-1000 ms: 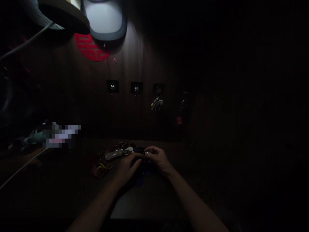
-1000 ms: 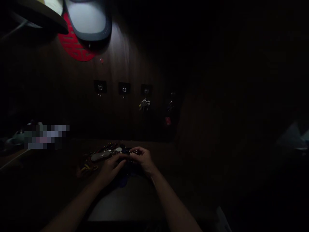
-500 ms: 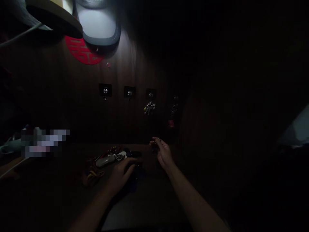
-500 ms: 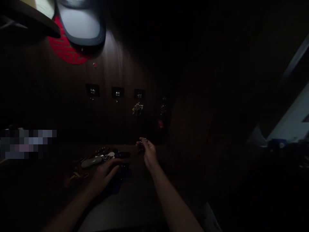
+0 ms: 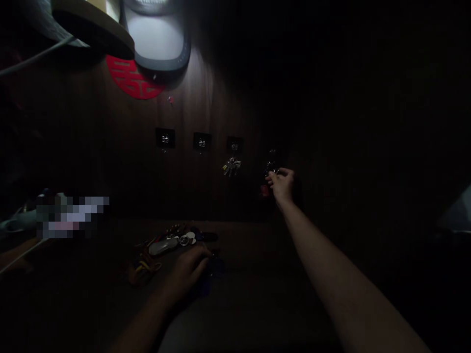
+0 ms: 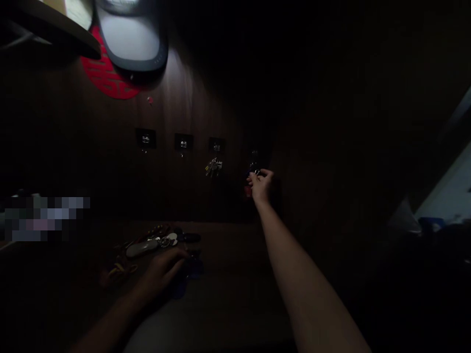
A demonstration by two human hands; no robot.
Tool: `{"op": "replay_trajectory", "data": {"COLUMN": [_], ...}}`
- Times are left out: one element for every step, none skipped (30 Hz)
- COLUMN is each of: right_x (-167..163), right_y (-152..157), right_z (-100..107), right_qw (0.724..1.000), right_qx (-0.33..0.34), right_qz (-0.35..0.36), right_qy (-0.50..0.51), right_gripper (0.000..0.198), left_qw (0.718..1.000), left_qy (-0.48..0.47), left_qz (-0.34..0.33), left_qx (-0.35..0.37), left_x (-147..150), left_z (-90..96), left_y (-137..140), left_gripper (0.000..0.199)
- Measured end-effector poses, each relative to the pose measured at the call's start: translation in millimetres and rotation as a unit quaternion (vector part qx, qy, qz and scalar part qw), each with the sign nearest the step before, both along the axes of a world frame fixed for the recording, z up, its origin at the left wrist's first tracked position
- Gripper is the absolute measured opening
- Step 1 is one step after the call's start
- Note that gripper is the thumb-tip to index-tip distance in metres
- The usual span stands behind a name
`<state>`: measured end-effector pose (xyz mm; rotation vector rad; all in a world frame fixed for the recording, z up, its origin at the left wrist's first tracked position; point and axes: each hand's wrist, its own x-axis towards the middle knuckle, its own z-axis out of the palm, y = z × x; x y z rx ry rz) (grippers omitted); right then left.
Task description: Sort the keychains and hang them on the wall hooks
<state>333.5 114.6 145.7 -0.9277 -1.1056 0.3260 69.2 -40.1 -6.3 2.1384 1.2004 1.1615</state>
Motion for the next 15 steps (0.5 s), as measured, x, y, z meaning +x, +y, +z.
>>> {"op": "replay_trajectory", "data": {"right_x": [0, 0, -1, -1, -1, -1, -1, 0, 1, 1, 2, 3, 3, 3, 2], "right_y": [3, 6, 9, 12, 15, 17, 20, 22, 24, 26, 27, 29, 30, 30, 30], "right_z": [5, 10, 14, 17, 20, 22, 23, 24, 25, 25, 24, 24, 22, 21, 19], "right_qw": [1.0, 1.0, 1.0, 0.999, 0.999, 0.999, 0.999, 0.999, 0.999, 0.999, 0.999, 0.999, 0.999, 0.999, 0.999], "right_qx": [0.006, 0.009, 0.011, 0.011, 0.012, 0.012, 0.013, 0.014, 0.013, 0.009, 0.001, -0.006, -0.014, -0.018, -0.021], "right_qz": [-0.004, -0.007, -0.008, -0.009, -0.01, -0.011, -0.013, -0.016, -0.019, -0.021, -0.022, -0.024, -0.026, -0.027, -0.03], "right_qy": [-0.01, -0.019, -0.026, -0.032, -0.036, -0.038, -0.041, -0.042, -0.043, -0.043, -0.042, -0.04, -0.039, -0.039, -0.039], "right_gripper": [0.03, 0.029, 0.028, 0.027, 0.027, 0.026, 0.026, 0.025, 0.025, 0.025, 0.025, 0.025, 0.025, 0.026, 0.026], "left_qw": [1.0, 1.0, 1.0, 1.0, 1.0, 1.0, 1.0, 1.0, 1.0, 1.0, 1.0, 1.0, 0.999, 0.999, 0.999], "left_qy": [0.002, 0.004, 0.006, 0.007, 0.008, 0.008, 0.009, 0.011, 0.013, 0.014, 0.015, 0.015, 0.015, 0.015, 0.016], "left_qz": [0.0, 0.0, 0.0, -0.002, -0.005, -0.009, -0.013, -0.015, -0.016, -0.016, -0.016, -0.015, -0.016, -0.017, -0.019], "left_qx": [-0.004, -0.008, -0.012, -0.014, -0.015, -0.015, -0.016, -0.017, -0.019, -0.021, -0.022, -0.023, -0.024, -0.024, -0.025], "left_x": [0, -1, -1, -2, -2, -2, -3, -3, -3, -3, -3, -2, -2, -2, -2], "left_z": [-0.5, -1.1, -1.8, -2.5, -3.2, -3.8, -4.4, -4.9, -5.2, -5.4, -5.4, -5.2, -4.9, -4.5, -4.2], "left_y": [0, 0, 1, 1, 2, 3, 3, 4, 4, 4, 4, 4, 4, 4, 3], "left_gripper": [0.019, 0.019, 0.019, 0.019, 0.019, 0.02, 0.02, 0.02, 0.02, 0.02, 0.02, 0.02, 0.019, 0.019, 0.019]}}
